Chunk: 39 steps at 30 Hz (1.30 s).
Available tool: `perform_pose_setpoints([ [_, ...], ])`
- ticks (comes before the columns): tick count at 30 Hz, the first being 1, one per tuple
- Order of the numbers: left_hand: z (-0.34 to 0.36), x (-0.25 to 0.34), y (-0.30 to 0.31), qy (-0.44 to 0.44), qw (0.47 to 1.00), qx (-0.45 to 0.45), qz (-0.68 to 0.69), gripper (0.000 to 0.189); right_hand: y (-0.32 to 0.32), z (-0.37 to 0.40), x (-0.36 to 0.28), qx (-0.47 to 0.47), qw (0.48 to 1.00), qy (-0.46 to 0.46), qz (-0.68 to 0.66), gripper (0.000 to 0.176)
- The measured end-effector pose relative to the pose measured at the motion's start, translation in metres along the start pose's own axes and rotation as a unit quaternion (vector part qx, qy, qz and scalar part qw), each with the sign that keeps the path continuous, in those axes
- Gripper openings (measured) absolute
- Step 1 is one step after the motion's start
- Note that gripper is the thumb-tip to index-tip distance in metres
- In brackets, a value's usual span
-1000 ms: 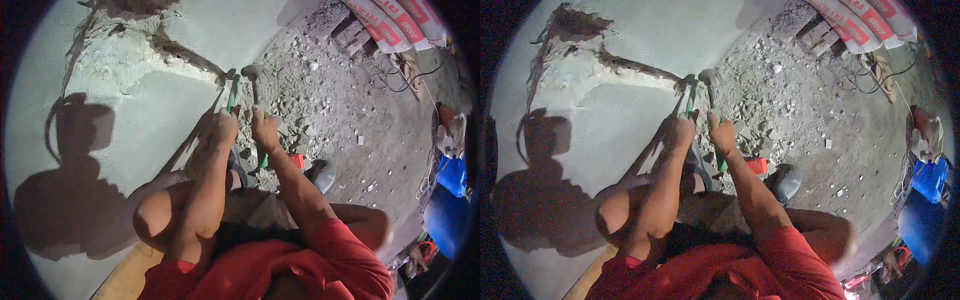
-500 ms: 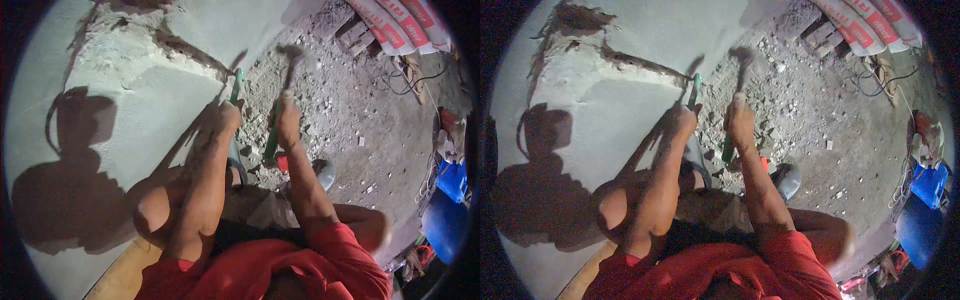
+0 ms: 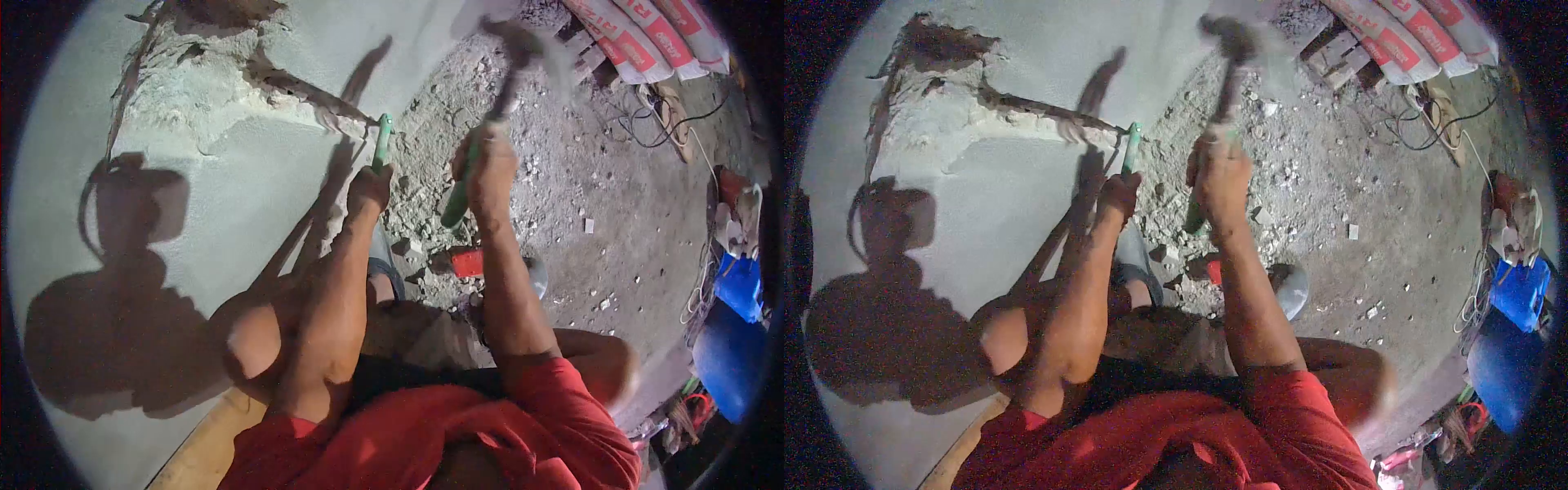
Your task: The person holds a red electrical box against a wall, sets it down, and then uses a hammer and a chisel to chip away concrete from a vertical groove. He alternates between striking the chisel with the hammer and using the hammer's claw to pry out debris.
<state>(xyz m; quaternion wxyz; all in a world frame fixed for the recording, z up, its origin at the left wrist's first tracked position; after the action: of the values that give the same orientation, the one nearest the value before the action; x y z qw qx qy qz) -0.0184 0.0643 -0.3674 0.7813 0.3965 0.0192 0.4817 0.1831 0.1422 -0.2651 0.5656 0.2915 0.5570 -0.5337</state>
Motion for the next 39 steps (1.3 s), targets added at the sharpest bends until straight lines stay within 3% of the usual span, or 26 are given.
perform_pose_setpoints([
  [1,-0.004,-0.007,-0.003,-0.012,0.999,-0.027,0.017,0.06,0.001,0.003,-0.004,-0.01,0.995,0.098,-0.029,0.051],
  [2,-0.006,-0.01,-0.004,-0.026,0.998,-0.053,0.034,0.06,-0.005,0.006,0.021,-0.012,0.995,0.097,-0.03,0.051],
  [5,0.026,0.021,0.017,0.022,0.999,-0.028,-0.024,0.058,-0.017,0.022,0.159,0.023,0.952,0.041,0.302,0.061],
  [6,0.034,0.023,0.02,0.059,0.997,-0.039,-0.037,0.058,-0.015,0.028,0.185,0.048,0.931,-0.018,0.361,0.063],
  [7,0.027,0.021,0.018,0.053,0.996,-0.072,-0.021,0.058,-0.01,0.024,0.133,-0.053,0.95,-0.248,0.182,0.059],
  [8,0.032,0.021,0.019,0.051,0.996,-0.073,-0.021,0.058,-0.003,0.012,0.121,-0.076,0.926,-0.233,0.286,0.056],
  [10,0.043,0.026,0.023,-0.009,0.998,0.009,-0.065,0.055,0.01,0.004,0.108,-0.038,0.977,-0.078,0.196,0.056],
  [11,0.037,0.018,0.02,-0.061,0.997,-0.006,-0.045,0.051,0.015,-0.01,0.094,-0.024,0.988,0.005,0.154,0.056],
  [13,-0.019,-0.053,-0.028,-0.17,0.98,0.081,-0.058,0.048,0.007,-0.011,0.018,-0.004,0.999,0.052,0.013,0.056],
  [14,-0.015,-0.064,-0.032,-0.188,0.974,0.116,-0.046,0.048,0.0,-0.007,-0.019,-0.002,0.995,0.044,-0.085,0.057],
  [15,0.003,-0.054,-0.02,-0.188,0.975,0.115,0.027,0.045,0.001,-0.007,-0.037,-0.013,0.994,0.068,-0.08,0.059],
  [16,0.002,-0.056,-0.01,-0.168,0.972,0.109,-0.119,0.043,0.005,-0.007,-0.048,-0.013,0.994,0.075,-0.076,0.059],
  [17,-0.03,-0.086,-0.019,-0.161,0.982,0.07,-0.069,0.044,0.01,-0.003,-0.053,-0.025,0.997,0.051,-0.06,0.061],
  [19,-0.052,-0.101,-0.03,-0.155,0.987,0.02,-0.025,0.045,0.017,0.009,-0.049,-0.017,0.999,-0.017,-0.033,0.058],
  [20,-0.032,-0.089,-0.022,-0.137,0.984,-0.013,-0.109,0.046,0.019,0.015,-0.038,-0.011,0.999,-0.026,-0.032,0.058],
  [22,-0.007,-0.049,-0.01,-0.13,0.973,-0.035,-0.19,0.048,0.022,0.009,-0.01,-0.008,0.991,-0.121,0.064,0.042],
  [23,0.007,-0.034,-0.019,-0.09,0.987,0.014,-0.132,0.051,0.021,0.009,-0.005,-0.013,0.98,-0.157,0.125,0.031],
  [24,0.019,-0.022,-0.024,-0.048,0.994,0.063,-0.073,0.054,0.019,0.009,0.0,-0.014,0.98,-0.156,0.124,0.031],
  [25,0.022,-0.013,-0.026,0.002,0.999,0.036,-0.028,0.057,0.017,0.01,0.006,-0.027,0.969,-0.128,0.21,0.031],
  [27,0.024,-0.008,-0.028,-0.01,0.999,0.045,-0.022,0.056,0.017,0.011,0.029,-0.05,0.943,-0.098,0.315,0.032],
  [28,0.011,-0.015,-0.034,-0.03,0.998,0.04,-0.031,0.055,0.011,0.014,0.022,-0.054,0.942,-0.095,0.317,0.032],
  [30,0.01,-0.018,-0.028,-0.058,0.996,0.056,-0.032,0.054,-0.005,0.029,0.005,-0.101,0.993,-0.054,0.036,0.031],
  [32,0.023,-0.008,-0.014,-0.092,0.992,0.076,-0.036,0.053,-0.004,0.032,0.014,-0.101,0.992,-0.064,0.029,0.031],
  [34,0.034,0.001,-0.003,-0.064,0.994,0.092,-0.008,0.051,-0.001,0.031,0.015,-0.06,0.989,-0.091,0.105,0.033],
  [35,0.032,-0.003,-0.005,-0.129,0.983,0.128,0.035,0.051,0.001,0.033,0.014,-0.061,0.985,-0.121,0.107,0.035],
  [39,0.041,0.002,0.004,-0.123,0.988,0.091,0.02,0.05,0.007,0.03,0.016,-0.044,0.993,-0.081,0.067,0.037],
])
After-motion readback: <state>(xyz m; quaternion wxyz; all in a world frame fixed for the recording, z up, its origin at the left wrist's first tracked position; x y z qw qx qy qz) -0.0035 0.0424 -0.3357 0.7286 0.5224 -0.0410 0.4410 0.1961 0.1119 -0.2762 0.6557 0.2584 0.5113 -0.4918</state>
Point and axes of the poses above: each hand's wrist, its own z-axis away from the middle knuckle, its own y-axis out of the back of the hand, x = y × z, the point moved 2 cm from there along -z, towards the middle knuckle, and after that the axes turned 14 degrees about -x, right-handed, at the moved point
